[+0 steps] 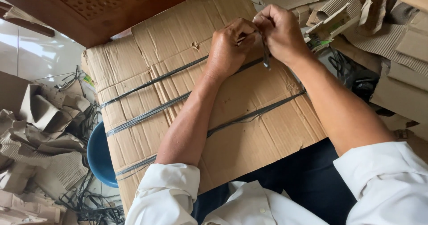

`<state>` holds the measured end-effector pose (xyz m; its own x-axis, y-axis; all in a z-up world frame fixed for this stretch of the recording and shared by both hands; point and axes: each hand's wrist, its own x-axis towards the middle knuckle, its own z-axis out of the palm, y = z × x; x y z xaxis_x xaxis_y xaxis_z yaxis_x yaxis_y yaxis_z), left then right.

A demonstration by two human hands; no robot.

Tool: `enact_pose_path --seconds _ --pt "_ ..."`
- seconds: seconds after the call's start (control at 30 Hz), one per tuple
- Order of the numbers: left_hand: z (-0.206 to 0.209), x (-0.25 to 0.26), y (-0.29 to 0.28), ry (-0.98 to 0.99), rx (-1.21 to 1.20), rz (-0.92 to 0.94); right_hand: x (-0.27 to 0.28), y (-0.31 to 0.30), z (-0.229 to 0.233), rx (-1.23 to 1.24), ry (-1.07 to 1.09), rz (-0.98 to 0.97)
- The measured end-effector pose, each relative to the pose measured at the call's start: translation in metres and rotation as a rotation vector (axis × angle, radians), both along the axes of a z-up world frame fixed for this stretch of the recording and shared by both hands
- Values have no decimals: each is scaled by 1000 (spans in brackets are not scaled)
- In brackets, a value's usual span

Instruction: Wrapping cardboard around the frame of a wooden chair and securing it with plastic ties

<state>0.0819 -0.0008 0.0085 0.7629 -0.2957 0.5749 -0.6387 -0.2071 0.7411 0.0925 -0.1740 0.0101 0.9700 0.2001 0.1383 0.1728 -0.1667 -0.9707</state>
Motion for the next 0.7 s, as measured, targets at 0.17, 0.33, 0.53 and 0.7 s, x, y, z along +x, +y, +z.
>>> enact_pose_path --seconds 0.17,0.33,0.53,0.7 --pt "1 0 5 37 -30 15 5 -4 -15 -355 -202 -122" --pt "0 6 16 30 167 95 12 -9 -30 -455 37 -174" --pt "11 0 20 177 194 108 7 -19 -31 -592 41 -117" --pt "5 4 15 303 95 8 13 -29 -53 -622 -190 -89"
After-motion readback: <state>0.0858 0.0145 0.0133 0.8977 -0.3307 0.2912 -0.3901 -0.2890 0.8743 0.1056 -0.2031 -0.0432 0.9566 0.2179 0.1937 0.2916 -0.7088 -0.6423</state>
